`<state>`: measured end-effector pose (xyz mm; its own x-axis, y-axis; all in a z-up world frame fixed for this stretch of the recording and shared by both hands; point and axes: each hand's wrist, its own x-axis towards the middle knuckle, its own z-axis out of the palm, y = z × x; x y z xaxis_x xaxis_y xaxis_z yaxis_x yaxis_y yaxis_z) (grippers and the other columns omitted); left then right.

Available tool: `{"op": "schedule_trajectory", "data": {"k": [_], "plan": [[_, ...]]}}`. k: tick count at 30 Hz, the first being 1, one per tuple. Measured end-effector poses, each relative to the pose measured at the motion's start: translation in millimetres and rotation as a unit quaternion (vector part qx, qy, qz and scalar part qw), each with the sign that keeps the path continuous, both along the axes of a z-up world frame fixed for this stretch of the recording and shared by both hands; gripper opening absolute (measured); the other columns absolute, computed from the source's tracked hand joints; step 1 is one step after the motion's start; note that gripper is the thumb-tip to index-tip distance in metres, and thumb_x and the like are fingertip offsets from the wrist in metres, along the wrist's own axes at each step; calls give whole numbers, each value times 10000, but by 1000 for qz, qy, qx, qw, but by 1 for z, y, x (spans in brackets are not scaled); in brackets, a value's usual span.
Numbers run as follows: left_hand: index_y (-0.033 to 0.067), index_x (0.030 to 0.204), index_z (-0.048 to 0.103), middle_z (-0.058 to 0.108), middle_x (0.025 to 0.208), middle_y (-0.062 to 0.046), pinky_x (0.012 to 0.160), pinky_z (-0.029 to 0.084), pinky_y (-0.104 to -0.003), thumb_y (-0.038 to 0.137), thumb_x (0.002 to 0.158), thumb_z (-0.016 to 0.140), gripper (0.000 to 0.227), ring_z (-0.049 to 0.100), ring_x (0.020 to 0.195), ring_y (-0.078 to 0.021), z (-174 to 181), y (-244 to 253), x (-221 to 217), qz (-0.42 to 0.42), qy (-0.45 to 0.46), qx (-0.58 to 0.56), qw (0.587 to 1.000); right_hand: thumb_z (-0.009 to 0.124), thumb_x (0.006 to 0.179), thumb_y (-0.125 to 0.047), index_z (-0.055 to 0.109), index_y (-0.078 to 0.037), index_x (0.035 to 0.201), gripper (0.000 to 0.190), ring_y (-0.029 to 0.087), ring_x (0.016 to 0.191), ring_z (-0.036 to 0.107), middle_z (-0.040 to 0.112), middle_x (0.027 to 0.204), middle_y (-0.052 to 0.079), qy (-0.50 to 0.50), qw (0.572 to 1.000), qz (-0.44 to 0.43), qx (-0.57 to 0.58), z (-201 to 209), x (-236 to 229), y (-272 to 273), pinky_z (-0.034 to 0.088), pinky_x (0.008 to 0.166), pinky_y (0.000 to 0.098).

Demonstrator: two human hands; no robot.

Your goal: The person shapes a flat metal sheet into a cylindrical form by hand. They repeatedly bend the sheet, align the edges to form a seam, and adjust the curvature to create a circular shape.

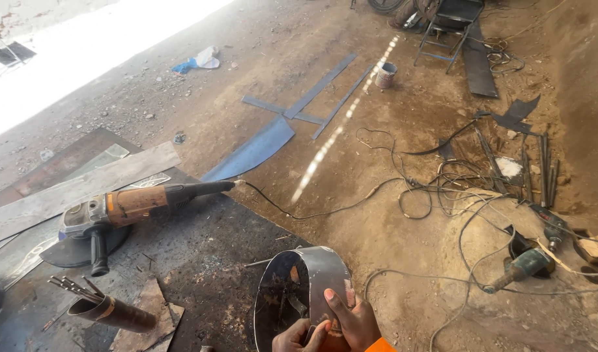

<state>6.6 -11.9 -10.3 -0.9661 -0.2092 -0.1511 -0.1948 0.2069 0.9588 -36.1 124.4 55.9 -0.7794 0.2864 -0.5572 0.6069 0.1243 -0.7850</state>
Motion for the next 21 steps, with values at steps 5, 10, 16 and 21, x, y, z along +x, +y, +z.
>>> {"op": "schedule_trajectory", "data": {"k": [5, 10, 16, 21], "plan": [[186, 658, 857, 587, 469, 55, 483, 415, -219, 390, 728, 953, 237, 463, 469, -37, 15, 1, -3, -11, -58, -13, 998, 763, 767, -550, 696, 36, 814, 591, 198, 558, 583, 553, 529, 106, -29, 999, -9, -19, -15, -4, 5, 548, 731, 317], [109, 612, 810, 507, 479, 44, 481, 329, -250, 329, 792, 936, 311, 420, 500, -41, 19, -2, -3, -23, -51, 35, 998, 736, 790, -469, 819, -25, 1137, 570, 159, 788, 667, 764, 817, 68, -1, 1000, -6, -18, 10, -2, -2, 519, 739, 290], [131, 608, 701, 475, 531, 57, 518, 319, -276, 395, 855, 929, 427, 409, 563, -49, 10, -11, -4, -68, -52, 4, 996, 763, 824, -462, 751, -71, 995, 427, 147, 593, 536, 587, 604, 41, 27, 999, 4, -16, -14, -1, 3, 449, 580, 299], [123, 593, 716, 455, 511, 66, 502, 310, -275, 394, 820, 947, 422, 391, 552, -47, 13, -11, -3, -61, -44, 15, 997, 793, 847, -401, 696, -7, 791, 409, 188, 502, 534, 553, 523, 109, 54, 997, -11, -52, -18, 0, 4, 460, 505, 336]]}}
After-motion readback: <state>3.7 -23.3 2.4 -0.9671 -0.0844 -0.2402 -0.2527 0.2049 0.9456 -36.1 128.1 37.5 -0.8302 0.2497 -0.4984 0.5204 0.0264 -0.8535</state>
